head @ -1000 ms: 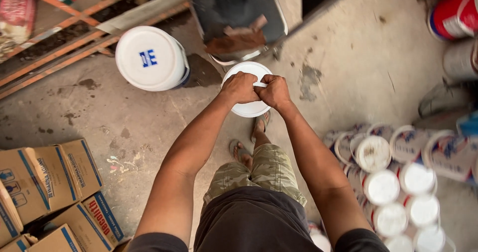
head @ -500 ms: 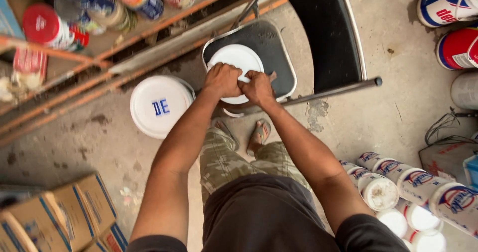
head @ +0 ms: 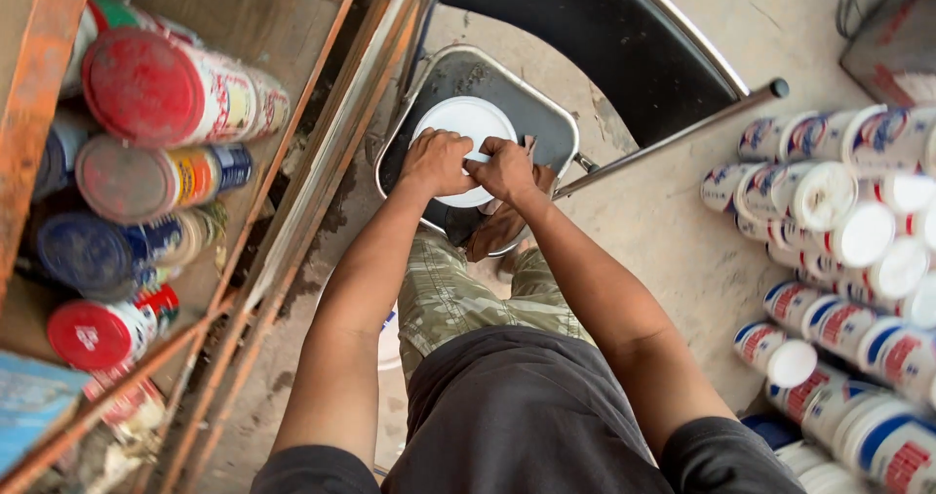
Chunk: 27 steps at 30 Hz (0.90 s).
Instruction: The person cleans a white bucket with a cloth, wiping the lid and sides while sitting on a chair. They then stand up, carry the bucket to a shelf, and place it among other stacked buckets.
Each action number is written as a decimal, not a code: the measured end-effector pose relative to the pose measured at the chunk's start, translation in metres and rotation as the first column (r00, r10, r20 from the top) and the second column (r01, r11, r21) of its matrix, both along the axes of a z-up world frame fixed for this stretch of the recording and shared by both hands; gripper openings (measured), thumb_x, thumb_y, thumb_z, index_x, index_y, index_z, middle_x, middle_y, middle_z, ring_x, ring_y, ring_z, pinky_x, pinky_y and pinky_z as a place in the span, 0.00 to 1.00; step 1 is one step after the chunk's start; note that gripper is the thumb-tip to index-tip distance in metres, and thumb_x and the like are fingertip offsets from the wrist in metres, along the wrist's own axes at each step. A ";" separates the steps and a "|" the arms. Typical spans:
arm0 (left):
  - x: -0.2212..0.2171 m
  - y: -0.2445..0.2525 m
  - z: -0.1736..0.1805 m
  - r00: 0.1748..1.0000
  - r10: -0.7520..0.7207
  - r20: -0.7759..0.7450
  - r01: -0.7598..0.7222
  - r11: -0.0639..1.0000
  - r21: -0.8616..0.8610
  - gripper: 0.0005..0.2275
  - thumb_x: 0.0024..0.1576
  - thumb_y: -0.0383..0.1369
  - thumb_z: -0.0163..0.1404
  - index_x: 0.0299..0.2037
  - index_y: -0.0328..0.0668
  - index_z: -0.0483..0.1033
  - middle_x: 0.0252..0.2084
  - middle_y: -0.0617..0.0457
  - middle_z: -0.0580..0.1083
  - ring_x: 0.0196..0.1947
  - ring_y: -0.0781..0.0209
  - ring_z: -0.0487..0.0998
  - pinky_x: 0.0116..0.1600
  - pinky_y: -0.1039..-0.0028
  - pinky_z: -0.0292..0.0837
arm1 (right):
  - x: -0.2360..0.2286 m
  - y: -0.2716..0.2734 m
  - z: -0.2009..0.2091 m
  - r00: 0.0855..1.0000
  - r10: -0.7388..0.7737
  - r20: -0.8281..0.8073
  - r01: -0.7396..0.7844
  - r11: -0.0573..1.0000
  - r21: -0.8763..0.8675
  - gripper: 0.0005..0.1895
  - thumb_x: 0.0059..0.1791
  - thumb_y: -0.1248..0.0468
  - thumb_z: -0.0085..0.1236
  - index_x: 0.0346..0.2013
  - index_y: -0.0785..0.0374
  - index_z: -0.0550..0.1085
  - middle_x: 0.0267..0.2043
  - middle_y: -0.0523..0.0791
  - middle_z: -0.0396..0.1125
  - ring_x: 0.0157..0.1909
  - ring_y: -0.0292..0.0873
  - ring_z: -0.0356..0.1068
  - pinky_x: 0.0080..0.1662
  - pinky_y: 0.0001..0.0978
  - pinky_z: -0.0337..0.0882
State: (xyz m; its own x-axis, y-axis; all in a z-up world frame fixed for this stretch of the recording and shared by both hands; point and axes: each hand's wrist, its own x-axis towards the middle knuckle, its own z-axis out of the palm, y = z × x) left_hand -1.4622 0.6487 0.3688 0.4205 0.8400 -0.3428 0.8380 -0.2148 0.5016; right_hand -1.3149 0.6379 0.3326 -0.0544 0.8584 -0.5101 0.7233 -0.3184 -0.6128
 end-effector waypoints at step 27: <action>0.022 -0.027 -0.020 0.998 0.023 0.054 -0.023 1.000 -0.001 0.12 0.45 0.43 0.48 0.34 0.49 0.75 0.32 0.53 0.74 0.37 0.51 0.74 0.45 0.64 0.65 | 0.032 -0.037 -0.031 0.958 -0.267 -0.106 0.287 0.901 0.326 0.06 0.37 0.55 0.56 0.22 0.51 0.75 0.20 0.42 0.66 0.31 0.48 0.68 0.34 0.37 0.68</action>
State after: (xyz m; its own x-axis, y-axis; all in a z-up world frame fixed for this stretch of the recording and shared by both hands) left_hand -1.4405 0.6217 0.3490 0.4187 0.8496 -0.3206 0.8143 -0.1950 0.5467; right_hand -1.2829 0.6005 0.3017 0.1904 0.9624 -0.1938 0.5961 -0.2702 -0.7561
